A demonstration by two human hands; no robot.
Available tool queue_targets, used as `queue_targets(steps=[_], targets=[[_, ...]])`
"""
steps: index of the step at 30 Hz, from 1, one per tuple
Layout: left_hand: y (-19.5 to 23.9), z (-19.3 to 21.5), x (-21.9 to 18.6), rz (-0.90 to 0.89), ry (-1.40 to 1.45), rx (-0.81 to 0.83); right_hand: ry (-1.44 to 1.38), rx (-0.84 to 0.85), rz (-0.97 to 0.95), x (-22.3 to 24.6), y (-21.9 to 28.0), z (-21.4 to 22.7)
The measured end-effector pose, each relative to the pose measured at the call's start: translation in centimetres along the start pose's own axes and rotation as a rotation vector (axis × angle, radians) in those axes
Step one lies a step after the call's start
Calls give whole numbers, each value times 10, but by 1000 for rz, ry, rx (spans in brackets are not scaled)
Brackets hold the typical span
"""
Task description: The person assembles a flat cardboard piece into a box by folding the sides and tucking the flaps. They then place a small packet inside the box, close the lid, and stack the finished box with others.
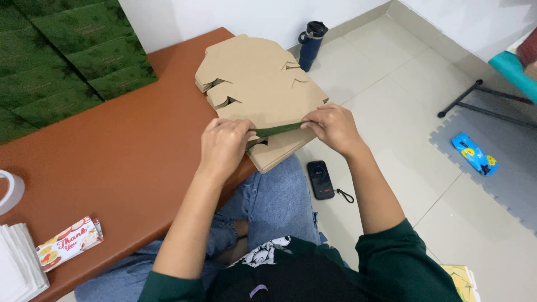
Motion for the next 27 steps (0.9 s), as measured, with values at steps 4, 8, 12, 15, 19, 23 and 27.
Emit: queue_targets(steps=[4, 8, 12, 15, 19, 23, 27], targets=[[21, 31, -2, -21, -53, -15, 0, -28, 54, 32, 12, 6], [57, 85, -5, -25, -47, -111, -33, -107, 248, 72, 32, -4], [105, 111, 5, 12, -57, -143, 4, -76, 393, 110, 45, -19], [142, 124, 7, 74, -47, -137, -37, -21, 452, 136, 48, -32], [185, 147, -11, 74, -151, -180, -48, -37, 662, 171, 57, -59], [237, 143, 9, 248, -247, -146, -61, 58, 742, 208, 61, -99], [272, 138, 27, 370, -308, -176, -99, 63, 780, 228, 60, -121]])
Point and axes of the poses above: each hand's wrist, its own y-axis away from the middle knuckle, its own z-axis out of the back of the hand, x = y × z, the point moved 10 cm from there along -y, towards the middle knuckle, and after that the axes turned 4 degrees about x, right-handed, at the moved point
